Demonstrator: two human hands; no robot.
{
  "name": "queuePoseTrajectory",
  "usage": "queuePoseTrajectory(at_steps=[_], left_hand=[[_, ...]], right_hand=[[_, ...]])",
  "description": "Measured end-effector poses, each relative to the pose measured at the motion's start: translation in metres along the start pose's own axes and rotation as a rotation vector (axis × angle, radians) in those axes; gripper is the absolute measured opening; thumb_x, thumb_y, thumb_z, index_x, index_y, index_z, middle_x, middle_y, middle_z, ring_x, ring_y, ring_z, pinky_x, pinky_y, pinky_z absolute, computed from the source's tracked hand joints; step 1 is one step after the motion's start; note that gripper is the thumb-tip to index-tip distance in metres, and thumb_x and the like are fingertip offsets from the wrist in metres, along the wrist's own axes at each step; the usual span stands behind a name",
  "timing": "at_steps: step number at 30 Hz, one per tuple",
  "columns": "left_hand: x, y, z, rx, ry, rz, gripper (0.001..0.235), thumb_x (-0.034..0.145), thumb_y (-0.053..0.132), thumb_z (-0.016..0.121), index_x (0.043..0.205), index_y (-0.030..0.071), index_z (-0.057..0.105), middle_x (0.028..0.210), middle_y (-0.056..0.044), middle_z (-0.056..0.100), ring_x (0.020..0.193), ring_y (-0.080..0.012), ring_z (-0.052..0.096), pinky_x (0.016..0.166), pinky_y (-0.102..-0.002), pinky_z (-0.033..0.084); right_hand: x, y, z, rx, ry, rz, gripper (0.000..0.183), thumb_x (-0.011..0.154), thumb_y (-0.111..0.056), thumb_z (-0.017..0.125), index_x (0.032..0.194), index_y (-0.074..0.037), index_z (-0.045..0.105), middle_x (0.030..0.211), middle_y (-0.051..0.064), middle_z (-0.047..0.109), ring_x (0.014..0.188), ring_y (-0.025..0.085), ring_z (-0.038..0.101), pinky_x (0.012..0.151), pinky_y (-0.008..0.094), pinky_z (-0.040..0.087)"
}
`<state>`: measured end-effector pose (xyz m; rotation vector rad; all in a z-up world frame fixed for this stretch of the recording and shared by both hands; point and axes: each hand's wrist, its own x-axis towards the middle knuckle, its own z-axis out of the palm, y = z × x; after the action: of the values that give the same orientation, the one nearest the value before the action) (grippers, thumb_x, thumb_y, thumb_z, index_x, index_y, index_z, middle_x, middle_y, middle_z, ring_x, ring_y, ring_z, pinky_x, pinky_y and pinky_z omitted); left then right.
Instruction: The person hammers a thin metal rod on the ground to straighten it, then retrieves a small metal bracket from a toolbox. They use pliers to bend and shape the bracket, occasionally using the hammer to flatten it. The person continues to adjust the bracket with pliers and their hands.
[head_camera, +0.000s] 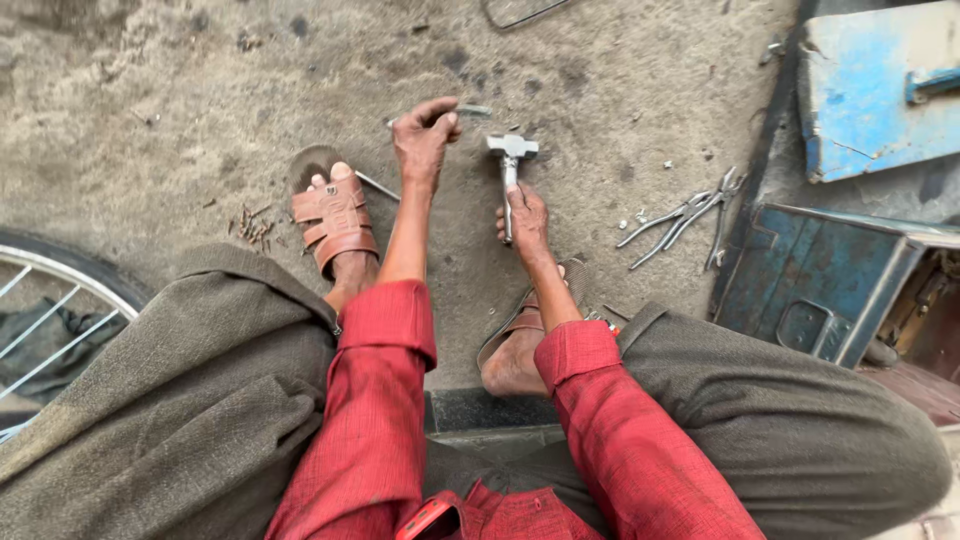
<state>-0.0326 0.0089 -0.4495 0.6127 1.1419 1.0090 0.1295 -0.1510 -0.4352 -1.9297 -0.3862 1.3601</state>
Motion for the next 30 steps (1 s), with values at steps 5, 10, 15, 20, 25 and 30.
queuePoseTrajectory(at_steps=[5, 10, 15, 20, 25, 30], left_hand=[[-0.009, 0.088, 0.069, -0.082, -0.201, 0.171, 0.026, 0.093, 0.001, 0.074, 0.118, -0.001, 0.075, 0.09, -0.006, 0.077, 0.075, -0.011, 0.073, 0.07, -0.024, 0.062], [-0.057, 0.211, 0.127, -0.07, -0.412, 0.509, 0.023, 0.099, -0.002, 0.076, 0.122, -0.001, 0.075, 0.097, -0.003, 0.071, 0.086, -0.0109, 0.072, 0.078, -0.024, 0.061], [-0.137, 0.316, 0.154, 0.015, -0.53, 0.815, 0.026, 0.1, -0.004, 0.075, 0.125, 0.003, 0.072, 0.11, -0.004, 0.072, 0.098, -0.0106, 0.073, 0.086, -0.023, 0.064], [-0.201, 0.366, 0.162, -0.067, -0.632, 0.964, 0.028, 0.102, 0.003, 0.078, 0.128, 0.008, 0.072, 0.11, -0.005, 0.074, 0.097, -0.009, 0.073, 0.082, -0.021, 0.064], [-0.244, 0.373, 0.176, -0.059, -0.682, 1.156, 0.03, 0.098, 0.006, 0.079, 0.127, 0.009, 0.072, 0.109, -0.004, 0.077, 0.096, -0.0101, 0.075, 0.079, -0.02, 0.066], [-0.289, 0.372, 0.17, -0.263, -0.856, 0.777, 0.029, 0.102, 0.002, 0.074, 0.131, 0.003, 0.069, 0.118, -0.01, 0.072, 0.107, -0.0164, 0.074, 0.095, -0.028, 0.067]], right_hand=[[0.001, -0.056, -0.021, -0.516, 0.204, -0.395, 0.036, 0.098, -0.019, 0.07, 0.132, -0.006, 0.068, 0.098, 0.01, 0.076, 0.087, 0.017, 0.073, 0.075, 0.031, 0.059], [-0.065, -0.233, -0.039, 0.003, 0.193, -0.888, 0.041, 0.101, -0.005, 0.065, 0.142, -0.005, 0.058, 0.118, 0.008, 0.074, 0.104, 0.015, 0.072, 0.093, 0.03, 0.064], [-0.197, -0.374, -0.062, -0.38, 0.146, -1.38, 0.035, 0.108, 0.005, 0.071, 0.141, -0.005, 0.064, 0.112, 0.008, 0.075, 0.099, 0.015, 0.075, 0.085, 0.026, 0.064], [-0.299, -0.415, -0.08, -0.661, 0.196, -1.618, 0.028, 0.106, -0.008, 0.074, 0.132, -0.003, 0.067, 0.105, 0.009, 0.074, 0.091, 0.015, 0.075, 0.076, 0.026, 0.063], [-0.355, -0.404, -0.102, -0.718, 0.246, -1.707, 0.028, 0.104, -0.01, 0.079, 0.127, -0.002, 0.069, 0.107, 0.013, 0.076, 0.091, 0.018, 0.075, 0.07, 0.025, 0.061], [-0.383, -0.382, -0.107, -0.582, 0.342, -1.655, 0.024, 0.104, -0.002, 0.081, 0.124, 0.0, 0.069, 0.102, 0.013, 0.075, 0.089, 0.017, 0.074, 0.074, 0.027, 0.059]])
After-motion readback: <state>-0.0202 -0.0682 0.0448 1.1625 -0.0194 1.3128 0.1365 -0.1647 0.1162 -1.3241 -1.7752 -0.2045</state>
